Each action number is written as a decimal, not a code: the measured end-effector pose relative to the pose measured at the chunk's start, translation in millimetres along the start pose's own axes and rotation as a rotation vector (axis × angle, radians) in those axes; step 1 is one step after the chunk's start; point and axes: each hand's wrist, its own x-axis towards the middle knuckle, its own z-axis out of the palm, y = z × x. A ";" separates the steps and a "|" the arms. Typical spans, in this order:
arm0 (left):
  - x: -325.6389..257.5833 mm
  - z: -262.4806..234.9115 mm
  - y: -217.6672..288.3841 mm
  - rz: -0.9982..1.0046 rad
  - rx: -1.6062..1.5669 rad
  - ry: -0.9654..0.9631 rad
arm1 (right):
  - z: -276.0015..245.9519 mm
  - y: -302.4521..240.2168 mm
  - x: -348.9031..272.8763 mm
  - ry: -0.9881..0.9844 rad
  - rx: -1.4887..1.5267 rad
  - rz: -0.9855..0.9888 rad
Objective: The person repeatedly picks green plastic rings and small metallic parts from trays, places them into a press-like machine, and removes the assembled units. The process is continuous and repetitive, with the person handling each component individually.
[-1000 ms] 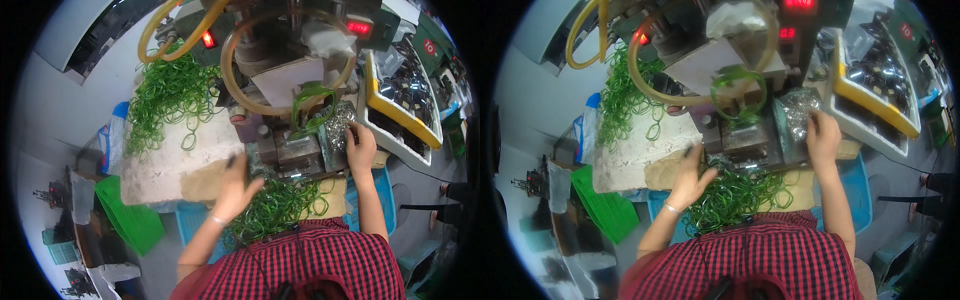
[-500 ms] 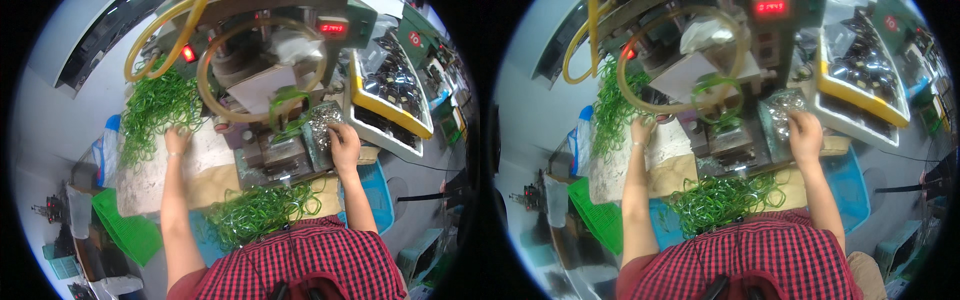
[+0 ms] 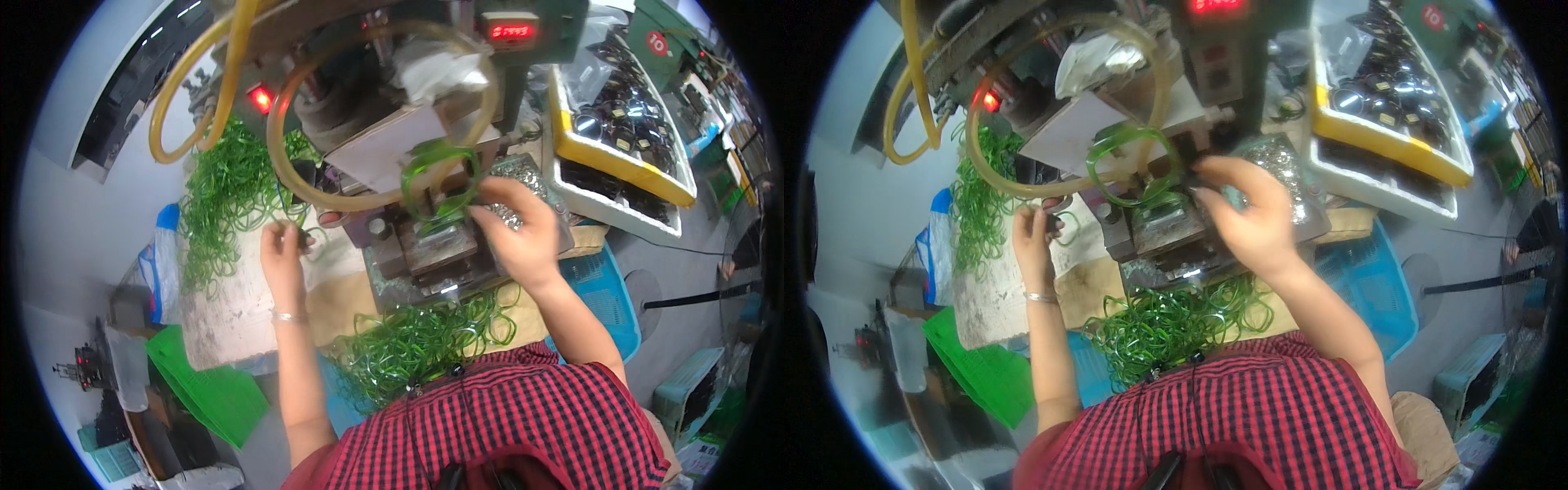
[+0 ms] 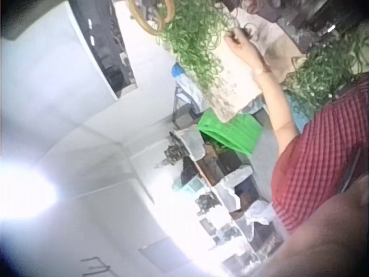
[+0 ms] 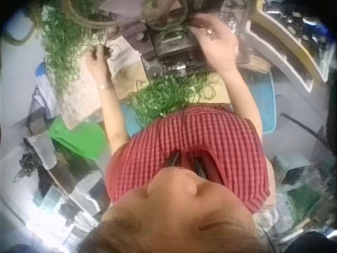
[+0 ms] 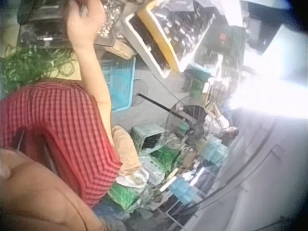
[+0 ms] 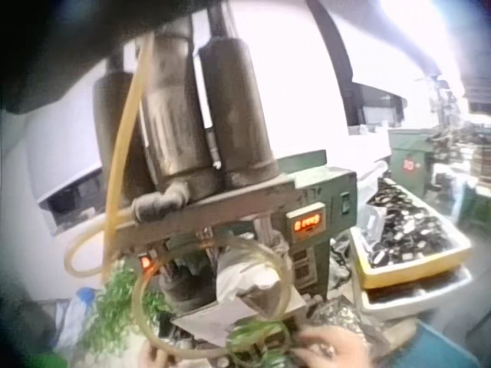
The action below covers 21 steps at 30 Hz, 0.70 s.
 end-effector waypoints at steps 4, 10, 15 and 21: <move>-38.1 9.3 9.3 0.064 -0.168 0.104 | 31.5 17.8 -2.9 -0.048 0.300 0.188; -55.5 38.5 87.4 0.436 -0.472 -0.055 | 27.7 5.0 -0.4 -0.038 0.441 0.307; -38.2 66.5 123.1 0.610 -0.480 -0.163 | 40.2 -23.6 -1.7 -0.060 0.638 0.416; -79.1 67.6 122.5 0.589 -0.238 -0.303 | 6.6 -35.2 -17.8 -0.190 0.345 0.196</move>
